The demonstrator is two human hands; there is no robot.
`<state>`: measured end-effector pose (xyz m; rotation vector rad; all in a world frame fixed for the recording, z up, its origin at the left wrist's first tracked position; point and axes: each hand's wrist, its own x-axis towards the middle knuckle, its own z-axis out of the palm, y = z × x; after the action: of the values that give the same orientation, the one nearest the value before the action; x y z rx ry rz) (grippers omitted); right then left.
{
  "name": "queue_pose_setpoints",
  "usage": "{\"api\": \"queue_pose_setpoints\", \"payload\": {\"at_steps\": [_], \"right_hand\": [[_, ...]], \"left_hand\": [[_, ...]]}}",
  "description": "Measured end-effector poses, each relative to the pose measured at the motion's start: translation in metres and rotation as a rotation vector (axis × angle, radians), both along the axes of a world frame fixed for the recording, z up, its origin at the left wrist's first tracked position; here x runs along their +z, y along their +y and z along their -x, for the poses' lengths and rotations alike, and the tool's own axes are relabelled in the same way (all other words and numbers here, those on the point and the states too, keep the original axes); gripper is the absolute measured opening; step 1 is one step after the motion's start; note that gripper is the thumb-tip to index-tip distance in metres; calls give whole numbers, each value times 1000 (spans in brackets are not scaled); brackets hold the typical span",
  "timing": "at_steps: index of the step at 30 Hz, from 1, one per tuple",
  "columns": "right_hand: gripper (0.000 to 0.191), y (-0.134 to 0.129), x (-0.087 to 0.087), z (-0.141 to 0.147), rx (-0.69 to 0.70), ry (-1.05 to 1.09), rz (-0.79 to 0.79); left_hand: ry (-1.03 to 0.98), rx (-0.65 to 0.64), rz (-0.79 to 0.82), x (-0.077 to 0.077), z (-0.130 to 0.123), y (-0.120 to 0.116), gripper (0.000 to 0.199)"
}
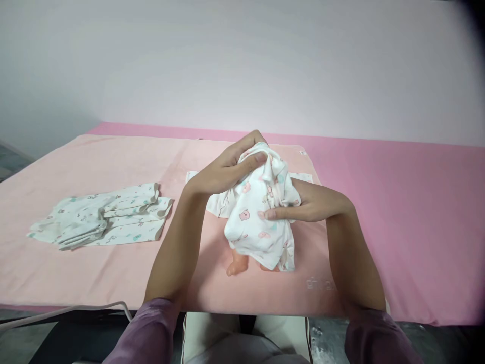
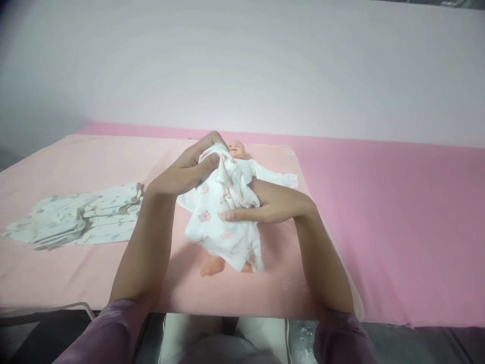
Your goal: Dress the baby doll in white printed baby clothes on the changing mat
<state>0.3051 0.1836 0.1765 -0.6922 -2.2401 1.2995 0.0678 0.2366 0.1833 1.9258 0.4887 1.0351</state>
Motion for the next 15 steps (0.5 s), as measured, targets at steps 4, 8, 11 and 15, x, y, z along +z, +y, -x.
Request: {"api": "queue_pose_setpoints", "payload": {"at_steps": [4, 8, 11, 15], "right_hand": [[37, 0, -5, 1, -282, 222, -15], [32, 0, -2, -8, -211, 152, 10], [32, -1, 3, -17, 9, -41, 31], [37, 1, 1, -21, -159, 55, -82]], "left_hand": [[83, -63, 67, -3, 0, 0, 49], [190, -147, 49, -5, 4, 7, 40], [108, -112, 21, -8, 1, 11, 36], [96, -157, 55, -14, -5, 10, 43]]}}
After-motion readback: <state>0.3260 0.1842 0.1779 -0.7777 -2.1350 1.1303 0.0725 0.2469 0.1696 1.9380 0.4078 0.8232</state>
